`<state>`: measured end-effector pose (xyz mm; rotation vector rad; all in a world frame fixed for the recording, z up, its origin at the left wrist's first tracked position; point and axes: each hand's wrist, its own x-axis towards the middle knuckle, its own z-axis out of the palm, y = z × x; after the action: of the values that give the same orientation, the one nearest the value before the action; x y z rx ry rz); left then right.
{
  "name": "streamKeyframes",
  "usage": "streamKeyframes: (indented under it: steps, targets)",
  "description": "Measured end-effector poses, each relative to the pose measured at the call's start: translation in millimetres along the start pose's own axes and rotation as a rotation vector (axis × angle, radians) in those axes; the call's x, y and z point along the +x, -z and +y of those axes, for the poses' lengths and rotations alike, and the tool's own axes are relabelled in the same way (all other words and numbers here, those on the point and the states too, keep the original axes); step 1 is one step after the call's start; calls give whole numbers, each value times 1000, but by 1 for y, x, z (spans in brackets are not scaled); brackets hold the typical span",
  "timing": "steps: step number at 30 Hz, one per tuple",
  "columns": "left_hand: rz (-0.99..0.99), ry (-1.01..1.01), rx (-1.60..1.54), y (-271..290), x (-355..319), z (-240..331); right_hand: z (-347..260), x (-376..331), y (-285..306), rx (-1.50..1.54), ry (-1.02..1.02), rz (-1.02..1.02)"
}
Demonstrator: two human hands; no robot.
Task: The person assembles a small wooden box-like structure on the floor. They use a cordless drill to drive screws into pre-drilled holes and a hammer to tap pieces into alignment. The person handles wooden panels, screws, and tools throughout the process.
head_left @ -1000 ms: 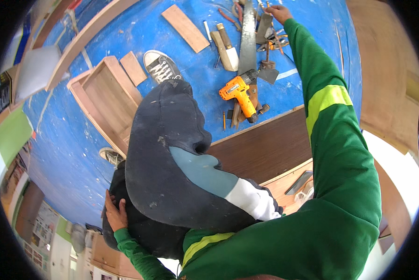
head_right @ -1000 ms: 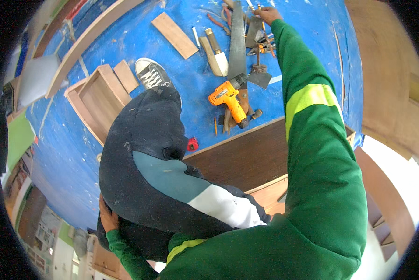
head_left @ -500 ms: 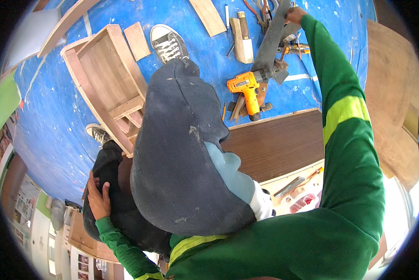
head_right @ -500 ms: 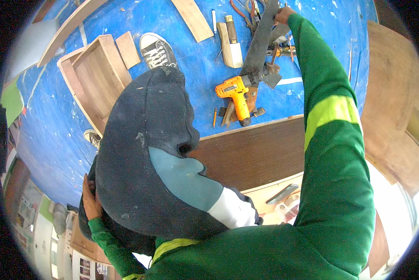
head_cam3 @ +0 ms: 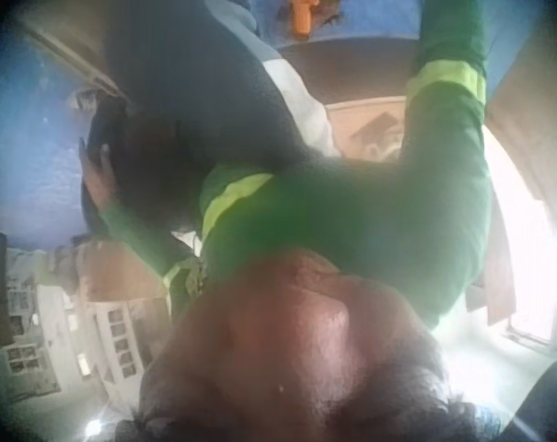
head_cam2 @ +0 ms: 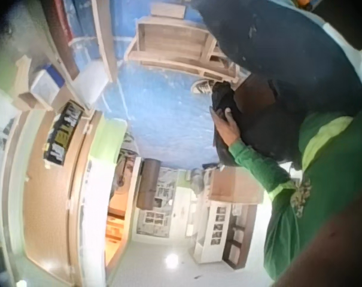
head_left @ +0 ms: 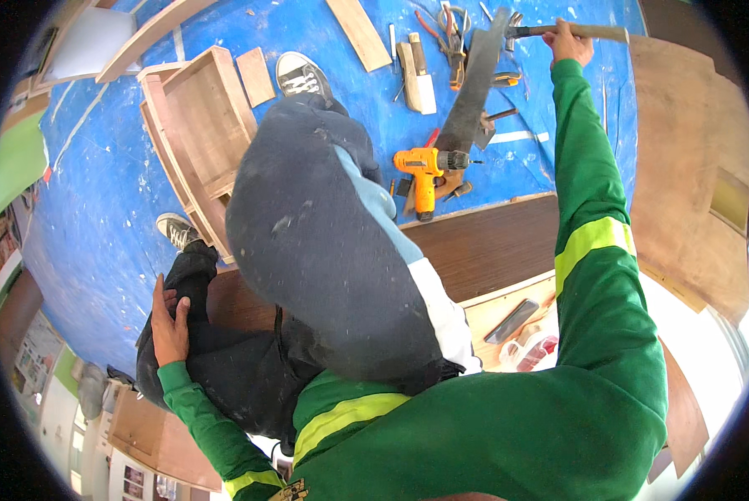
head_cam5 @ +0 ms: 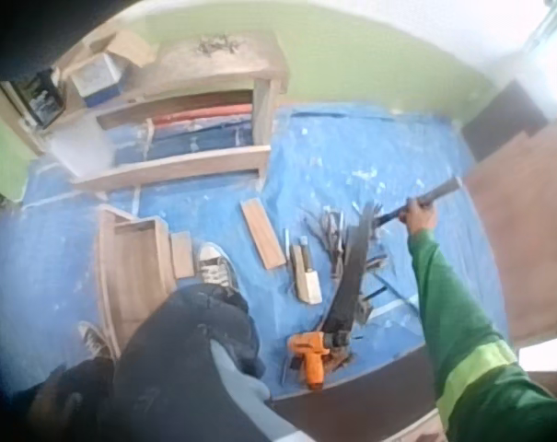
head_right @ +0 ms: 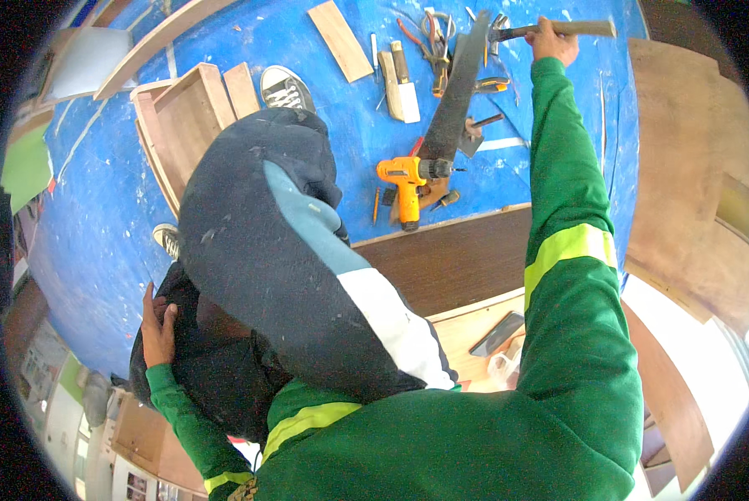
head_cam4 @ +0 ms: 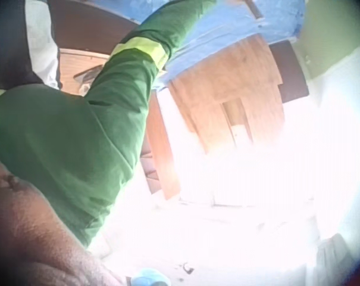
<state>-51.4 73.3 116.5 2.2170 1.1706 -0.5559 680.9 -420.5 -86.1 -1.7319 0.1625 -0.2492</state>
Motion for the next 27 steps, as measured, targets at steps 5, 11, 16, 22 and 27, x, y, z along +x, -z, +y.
streamKeyframes:
  steps: [5, 11, 16, 22, 27]
  targets:
    - [102, -53, -96, -12, -22, -28, -78, -2, -4, 235, 55, -45]
    - [366, -282, -504, 0, -24, 35, -255, -119, 1, -78, 466, -398]
    - [173, -579, -927, 5, -14, 124, -401, -281, -17, -165, 667, -837]
    - [-488, -564, -2129, 6, -28, 176, -393, -450, -81, 171, 831, -1627]
    - [54, -160, -2352, -32, 30, 104, -354, -482, -105, -101, 209, -2024]
